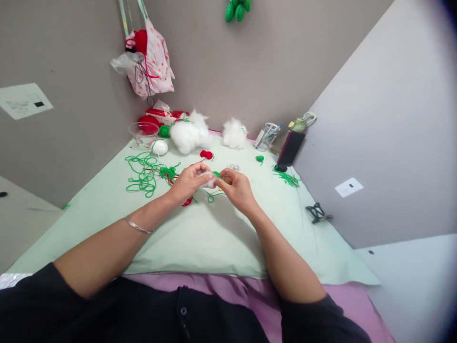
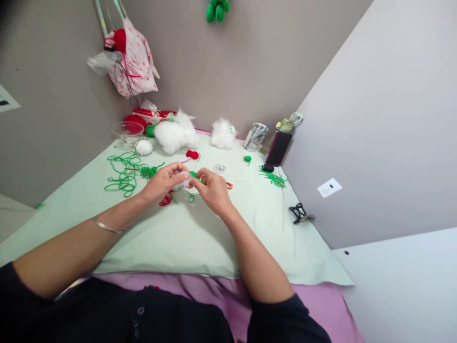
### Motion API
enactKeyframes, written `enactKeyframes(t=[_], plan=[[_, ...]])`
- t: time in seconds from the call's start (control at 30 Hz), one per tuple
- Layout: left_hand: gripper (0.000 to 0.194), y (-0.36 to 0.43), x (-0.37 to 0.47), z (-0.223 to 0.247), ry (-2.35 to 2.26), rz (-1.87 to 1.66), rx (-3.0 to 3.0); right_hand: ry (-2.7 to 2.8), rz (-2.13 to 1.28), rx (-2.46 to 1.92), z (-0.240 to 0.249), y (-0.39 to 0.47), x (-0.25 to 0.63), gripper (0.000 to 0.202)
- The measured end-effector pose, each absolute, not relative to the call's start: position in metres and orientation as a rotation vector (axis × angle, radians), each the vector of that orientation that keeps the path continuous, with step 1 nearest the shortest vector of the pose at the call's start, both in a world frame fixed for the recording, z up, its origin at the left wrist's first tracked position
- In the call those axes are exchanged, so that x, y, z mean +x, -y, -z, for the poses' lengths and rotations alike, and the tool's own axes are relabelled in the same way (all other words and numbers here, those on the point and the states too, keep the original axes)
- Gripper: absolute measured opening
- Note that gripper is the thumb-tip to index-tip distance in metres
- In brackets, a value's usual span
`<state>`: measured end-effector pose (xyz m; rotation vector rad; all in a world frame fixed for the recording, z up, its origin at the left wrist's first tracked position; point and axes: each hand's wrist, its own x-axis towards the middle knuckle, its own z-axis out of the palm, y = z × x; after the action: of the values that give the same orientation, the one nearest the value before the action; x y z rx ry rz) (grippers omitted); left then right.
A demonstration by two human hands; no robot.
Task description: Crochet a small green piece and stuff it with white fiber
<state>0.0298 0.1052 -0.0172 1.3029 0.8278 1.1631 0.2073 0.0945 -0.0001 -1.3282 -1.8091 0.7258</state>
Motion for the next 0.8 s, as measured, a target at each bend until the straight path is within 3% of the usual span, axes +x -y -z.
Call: enactKeyframes(t=[0.17,0.53,0.8], plan=[[0.024,-0.105,0.029,0.018,-0.947,-1.142,1.330,1.870,-0.978,-1.255,-0.003,-0.093,0.207,0.025],[0.029,-0.103,0.037,0.024,-0.892,-1.162,1.262,1.849,-0.700,-1.354,0.007,-0.095,0.202,0.013],[0.038,-0.104,0.037,0.023,-0.833,-1.159,1.247,1.804,-0.679,-1.351,0.009,-0.101,0.209,0.021]])
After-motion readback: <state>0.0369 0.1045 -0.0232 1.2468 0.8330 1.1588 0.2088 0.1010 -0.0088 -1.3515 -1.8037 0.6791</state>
